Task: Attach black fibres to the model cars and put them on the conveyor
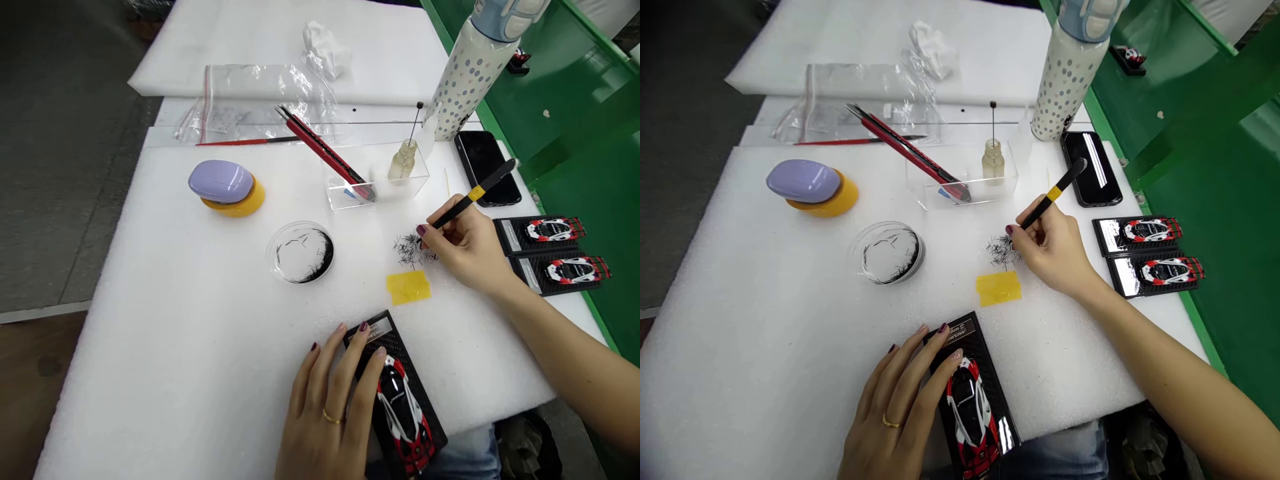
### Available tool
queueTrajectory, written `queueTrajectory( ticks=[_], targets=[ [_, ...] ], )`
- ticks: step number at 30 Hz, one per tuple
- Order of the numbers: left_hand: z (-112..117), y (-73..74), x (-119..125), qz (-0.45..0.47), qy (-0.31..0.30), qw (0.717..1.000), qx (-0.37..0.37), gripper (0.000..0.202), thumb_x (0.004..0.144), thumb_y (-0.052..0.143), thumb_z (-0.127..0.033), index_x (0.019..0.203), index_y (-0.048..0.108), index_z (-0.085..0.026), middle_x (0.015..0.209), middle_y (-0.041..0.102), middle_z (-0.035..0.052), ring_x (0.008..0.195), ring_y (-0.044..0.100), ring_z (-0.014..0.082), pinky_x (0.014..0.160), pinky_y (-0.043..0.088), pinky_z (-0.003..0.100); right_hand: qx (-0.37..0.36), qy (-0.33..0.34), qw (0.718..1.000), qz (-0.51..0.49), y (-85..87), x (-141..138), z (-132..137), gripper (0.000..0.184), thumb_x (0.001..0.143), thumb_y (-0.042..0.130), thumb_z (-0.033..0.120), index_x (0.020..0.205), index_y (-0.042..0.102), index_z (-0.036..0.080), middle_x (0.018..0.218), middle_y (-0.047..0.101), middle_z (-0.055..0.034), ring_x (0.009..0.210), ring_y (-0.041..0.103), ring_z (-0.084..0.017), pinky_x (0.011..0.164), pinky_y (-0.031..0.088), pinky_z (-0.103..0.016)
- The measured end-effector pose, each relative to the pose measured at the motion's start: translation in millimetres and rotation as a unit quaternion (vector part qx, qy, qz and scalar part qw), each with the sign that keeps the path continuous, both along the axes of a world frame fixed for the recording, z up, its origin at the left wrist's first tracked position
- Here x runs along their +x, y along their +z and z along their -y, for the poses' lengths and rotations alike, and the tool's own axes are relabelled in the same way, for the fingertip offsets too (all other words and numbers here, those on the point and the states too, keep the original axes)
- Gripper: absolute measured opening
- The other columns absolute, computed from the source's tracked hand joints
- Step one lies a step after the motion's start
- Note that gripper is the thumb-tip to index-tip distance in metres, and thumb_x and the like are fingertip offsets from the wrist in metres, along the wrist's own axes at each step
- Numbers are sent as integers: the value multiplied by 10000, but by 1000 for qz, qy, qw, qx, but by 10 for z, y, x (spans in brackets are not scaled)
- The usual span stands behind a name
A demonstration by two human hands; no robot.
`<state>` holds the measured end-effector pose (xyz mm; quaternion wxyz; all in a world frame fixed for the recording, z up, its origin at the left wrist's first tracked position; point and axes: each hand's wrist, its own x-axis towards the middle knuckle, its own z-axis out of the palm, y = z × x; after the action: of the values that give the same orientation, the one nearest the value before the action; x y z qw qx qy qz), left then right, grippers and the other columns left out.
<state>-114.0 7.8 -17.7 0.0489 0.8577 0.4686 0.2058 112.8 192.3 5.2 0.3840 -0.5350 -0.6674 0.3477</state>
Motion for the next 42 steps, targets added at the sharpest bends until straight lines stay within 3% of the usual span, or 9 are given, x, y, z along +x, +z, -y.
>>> queueTrajectory(
  ticks=[4, 8, 12, 16, 22, 25, 31, 35, 42],
  targets=[
    [-27, 13, 50, 22, 18, 999, 24, 929, 807, 591, -786, 1354, 537, -37, 1453, 497, 243, 1372, 431, 416, 1249, 191, 480, -27, -3, 994, -104, 66, -10, 38, 334, 783, 855, 438, 789, 583, 246, 606, 666, 21, 558, 641, -159, 504, 472, -295],
    [-41, 35, 90, 57, 30, 998, 11, 1049, 833, 419, -899, 1427, 478, -37, 1478, 505, 214, 1451, 372, 368, 1288, 127, 439, -80, 12, 973, -218, 219, -17, 292, 302, 790, 865, 413, 799, 618, 241, 651, 709, 16, 586, 688, -140, 511, 518, -252],
    [-81, 189, 179, 168, 96, 981, -4, 955, 912, 391, -826, 1474, 428, -55, 1457, 558, 175, 1472, 392, 272, 1260, 266, 344, -104, 36, 955, -276, 308, -57, 675, 193, 855, 820, 325, 821, 649, 241, 702, 735, 21, 590, 692, -101, 525, 541, -193],
    [-137, 327, 321, 237, 75, 968, -14, 829, 942, 427, -778, 1446, 483, -122, 1430, 613, 116, 1413, 473, 236, 1227, 345, 323, -110, 51, 942, -313, 325, -145, 928, 152, 876, 798, 282, 836, 657, 239, 704, 728, 27, 633, 701, -92, 573, 565, -171],
    [-111, 307, 375, 267, 69, 961, -18, 811, 945, 415, -779, 1458, 477, -154, 1462, 588, 97, 1416, 478, 226, 1221, 366, 325, -101, 55, 943, -313, 347, -166, 996, 196, 858, 811, 298, 803, 642, 216, 682, 722, 14, 608, 688, -106, 555, 567, -193],
    [-55, 276, 280, 240, 80, 967, -22, 905, 918, 398, -819, 1509, 408, -135, 1478, 556, 139, 1417, 485, 244, 1217, 381, 358, -68, 44, 963, -257, 288, -65, 878, 212, 840, 826, 327, 771, 664, 208, 677, 720, -3, 598, 681, -116, 523, 539, -206],
    [56, 146, 122, 42, 52, 998, -24, 1189, 752, 389, -979, 1547, 351, -96, 1598, 381, 229, 1505, 334, 396, 1179, 381, 533, -54, 32, 984, -164, 114, 104, 626, 290, 770, 870, 407, 720, 662, 212, 700, 724, -29, 627, 677, -150, 573, 561, -281],
    [88, 105, 109, 9, 49, 999, -5, 1313, 671, 446, -1015, 1557, 312, -56, 1590, 383, 242, 1505, 323, 377, 1197, 337, 484, -36, 14, 990, -132, 81, 116, 654, 299, 786, 855, 425, 712, 647, 223, 694, 704, -23, 627, 655, -148, 566, 529, -285],
    [89, 126, 136, -25, 56, 998, -19, 1436, 485, 746, -907, 1551, 302, -54, 1585, 393, 277, 1416, 434, 431, 1087, 433, 511, -38, 18, 992, -117, 49, 99, 691, 282, 784, 856, 421, 736, 661, 224, 696, 716, -29, 632, 655, -164, 551, 521, -301]
  ],
)
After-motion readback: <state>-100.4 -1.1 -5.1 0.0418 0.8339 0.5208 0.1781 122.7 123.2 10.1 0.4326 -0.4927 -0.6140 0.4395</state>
